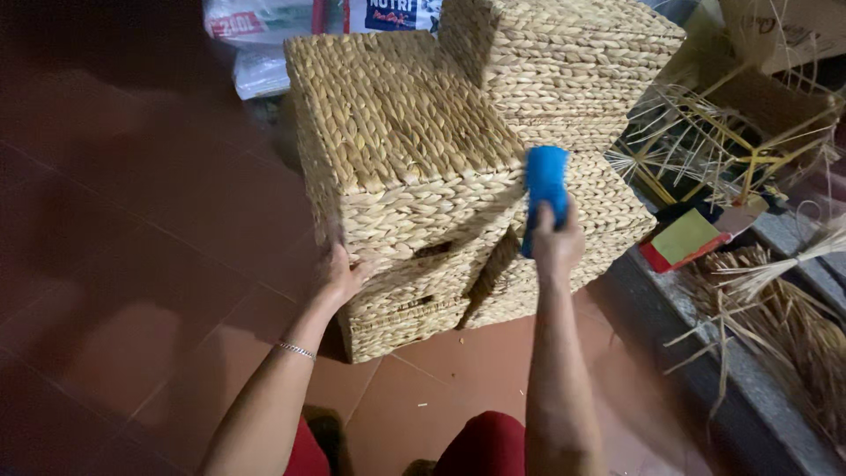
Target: The person sits on the floor and wipes woven water-hyacinth baskets and boxes with a blue cloth, turning each item and rubbing its sides and edges, then moves to the next basket.
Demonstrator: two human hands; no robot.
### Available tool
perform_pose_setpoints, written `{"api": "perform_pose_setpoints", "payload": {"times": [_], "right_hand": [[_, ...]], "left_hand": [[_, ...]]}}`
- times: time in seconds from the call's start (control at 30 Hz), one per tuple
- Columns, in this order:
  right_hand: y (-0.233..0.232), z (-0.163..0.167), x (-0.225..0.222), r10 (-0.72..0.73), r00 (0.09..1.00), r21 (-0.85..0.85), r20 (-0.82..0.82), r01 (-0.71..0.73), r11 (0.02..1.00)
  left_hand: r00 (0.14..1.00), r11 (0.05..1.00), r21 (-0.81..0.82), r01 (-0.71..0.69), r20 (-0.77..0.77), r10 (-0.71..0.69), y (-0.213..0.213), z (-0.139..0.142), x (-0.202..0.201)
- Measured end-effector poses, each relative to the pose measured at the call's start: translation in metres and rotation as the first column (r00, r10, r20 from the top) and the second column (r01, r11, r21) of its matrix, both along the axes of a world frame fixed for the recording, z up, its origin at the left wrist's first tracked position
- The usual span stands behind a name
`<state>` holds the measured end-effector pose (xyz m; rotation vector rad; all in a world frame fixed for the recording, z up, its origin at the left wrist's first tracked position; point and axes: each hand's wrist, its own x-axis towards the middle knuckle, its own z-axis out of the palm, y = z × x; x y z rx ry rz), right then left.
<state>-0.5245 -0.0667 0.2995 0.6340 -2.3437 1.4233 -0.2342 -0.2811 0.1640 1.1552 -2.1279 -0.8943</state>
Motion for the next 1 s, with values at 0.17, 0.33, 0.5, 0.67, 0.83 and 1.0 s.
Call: {"api": "perform_pose_setpoints", "payload": {"times": [0.17, 0.33, 0.5, 0.67, 0.83, 1.0], "right_hand": [[0.038, -0.037, -0.054, -0.125, 0.984, -0.069, 0.126, 0.135, 0.988], [0.057, -0.071, -0.052, -0.243, 0.967, 0.530, 0.072, 0.170, 0.831], [0.067, -0.086, -0.030, 0.154, 0.987, 0.509, 0.052, -0.159, 0.846], [0.093, -0.078, -0.053, -0.086, 0.987, 0.486, 0.139, 0.008, 0.874], [0.116, -0.085, -0.081, -0.333, 0.907, 0.198, 0.260, 0.287, 0.937], [0.093, -0.107, -0.051, -0.005, 0.996, 0.206, 0.092, -0.014, 0.978]], "left_hand": [[1.000, 0.999, 0.035, 0.000, 0.019, -0.001, 0.003, 0.009, 0.004], [0.988, 0.994, 0.088, -0.058, 0.151, 0.044, -0.001, -0.003, 0.002], [0.998, 0.997, 0.072, -0.008, 0.059, 0.003, -0.007, -0.018, 0.006], [0.999, 0.995, 0.095, -0.041, 0.005, 0.041, -0.004, -0.003, 0.017], [0.992, 0.997, -0.064, 0.036, -0.121, -0.044, 0.002, 0.009, 0.029], [0.993, 0.997, -0.073, 0.017, -0.116, -0.025, -0.001, 0.000, 0.034]]}}
